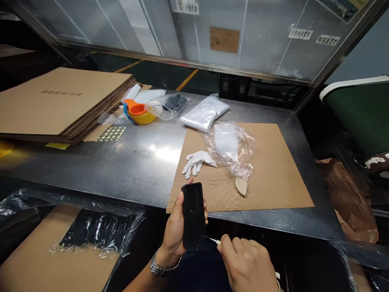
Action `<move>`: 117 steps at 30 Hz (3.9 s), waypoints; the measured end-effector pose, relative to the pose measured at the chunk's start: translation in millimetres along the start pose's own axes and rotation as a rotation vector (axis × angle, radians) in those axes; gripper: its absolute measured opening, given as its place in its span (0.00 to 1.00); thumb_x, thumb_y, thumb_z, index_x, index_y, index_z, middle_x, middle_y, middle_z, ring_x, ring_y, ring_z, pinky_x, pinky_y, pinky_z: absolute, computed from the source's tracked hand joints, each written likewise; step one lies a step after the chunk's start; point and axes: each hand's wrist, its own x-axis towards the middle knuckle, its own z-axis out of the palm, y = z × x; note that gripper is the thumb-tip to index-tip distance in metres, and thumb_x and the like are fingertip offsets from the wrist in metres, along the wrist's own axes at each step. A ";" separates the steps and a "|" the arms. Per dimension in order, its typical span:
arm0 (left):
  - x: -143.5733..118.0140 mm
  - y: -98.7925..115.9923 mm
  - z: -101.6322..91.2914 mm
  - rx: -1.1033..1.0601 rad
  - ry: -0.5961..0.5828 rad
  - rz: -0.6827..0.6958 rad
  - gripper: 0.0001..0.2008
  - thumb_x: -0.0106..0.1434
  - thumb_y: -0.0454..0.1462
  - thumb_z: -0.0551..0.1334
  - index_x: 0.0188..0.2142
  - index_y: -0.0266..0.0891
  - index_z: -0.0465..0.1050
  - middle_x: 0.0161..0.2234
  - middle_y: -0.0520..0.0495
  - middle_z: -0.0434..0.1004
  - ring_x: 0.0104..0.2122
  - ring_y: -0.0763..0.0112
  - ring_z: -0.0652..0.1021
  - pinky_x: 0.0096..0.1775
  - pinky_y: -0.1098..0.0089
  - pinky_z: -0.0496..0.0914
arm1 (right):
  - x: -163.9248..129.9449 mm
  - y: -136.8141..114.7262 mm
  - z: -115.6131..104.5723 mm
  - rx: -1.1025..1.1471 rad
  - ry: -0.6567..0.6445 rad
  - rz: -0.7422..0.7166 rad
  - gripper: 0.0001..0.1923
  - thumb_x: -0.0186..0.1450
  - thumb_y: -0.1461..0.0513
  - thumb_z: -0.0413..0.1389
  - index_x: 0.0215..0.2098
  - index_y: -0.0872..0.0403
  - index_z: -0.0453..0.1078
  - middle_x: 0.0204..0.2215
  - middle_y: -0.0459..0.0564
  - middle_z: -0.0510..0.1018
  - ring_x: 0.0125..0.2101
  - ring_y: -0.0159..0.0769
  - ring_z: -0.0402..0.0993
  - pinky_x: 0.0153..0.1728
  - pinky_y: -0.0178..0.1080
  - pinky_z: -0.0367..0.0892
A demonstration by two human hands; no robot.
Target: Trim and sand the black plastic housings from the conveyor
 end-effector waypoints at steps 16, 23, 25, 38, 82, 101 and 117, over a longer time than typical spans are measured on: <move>-1.1 -3.7 5.3 0.151 0.031 0.123 0.35 0.57 0.52 0.56 0.61 0.45 0.50 0.24 0.50 0.73 0.20 0.70 0.74 0.22 0.70 0.70 | -5.1 0.4 6.3 -0.034 -0.174 0.078 0.20 0.71 0.60 0.34 0.28 0.52 0.62 0.12 0.39 0.67 0.11 0.27 0.66 0.16 0.36 0.43; -0.2 -7.4 -0.3 0.204 -0.015 0.170 0.35 0.58 0.52 0.56 0.61 0.44 0.51 0.24 0.50 0.74 0.22 0.70 0.74 0.24 0.70 0.71 | -4.5 6.3 10.6 0.193 -0.328 0.246 0.21 0.71 0.56 0.35 0.26 0.52 0.61 0.12 0.41 0.66 0.13 0.30 0.65 0.17 0.34 0.43; 0.9 -7.2 -1.4 0.202 -0.056 0.164 0.35 0.59 0.52 0.55 0.62 0.44 0.48 0.25 0.49 0.74 0.21 0.69 0.74 0.24 0.68 0.71 | -4.1 8.5 15.7 0.542 -0.476 0.413 0.22 0.70 0.52 0.34 0.27 0.52 0.62 0.12 0.40 0.64 0.13 0.28 0.62 0.17 0.31 0.47; 17.0 -6.8 1.3 -0.129 -0.100 -0.142 0.27 0.61 0.51 0.52 0.57 0.44 0.56 0.24 0.50 0.72 0.19 0.73 0.73 0.21 0.73 0.69 | -5.3 62.2 35.5 0.728 -0.156 0.722 0.21 0.69 0.52 0.38 0.37 0.56 0.67 0.18 0.44 0.71 0.16 0.26 0.65 0.18 0.28 0.59; -14.5 -33.4 3.2 0.191 -0.144 -0.698 0.32 0.62 0.55 0.43 0.26 0.30 0.71 0.19 0.46 0.71 0.12 0.74 0.72 0.13 0.75 0.67 | 50.7 51.0 7.5 0.676 -0.091 0.162 0.06 0.64 0.62 0.54 0.35 0.49 0.74 0.28 0.46 0.75 0.32 0.35 0.66 0.36 0.41 0.58; -0.1 -24.2 -3.8 0.039 -0.072 -0.401 0.27 0.63 0.49 0.48 0.58 0.41 0.56 0.21 0.49 0.72 0.16 0.73 0.72 0.19 0.74 0.68 | 17.4 23.8 16.8 0.766 -0.184 0.414 0.27 0.60 0.57 0.56 0.56 0.51 0.57 0.47 0.53 0.69 0.46 0.41 0.65 0.44 0.43 0.64; -9.1 -32.5 -1.7 0.133 -0.165 -0.534 0.29 0.62 0.52 0.47 0.56 0.38 0.60 0.22 0.48 0.73 0.15 0.72 0.73 0.17 0.74 0.68 | 32.8 37.5 25.8 1.086 -0.204 0.717 0.14 0.63 0.54 0.50 0.33 0.56 0.71 0.20 0.44 0.72 0.21 0.28 0.67 0.22 0.31 0.62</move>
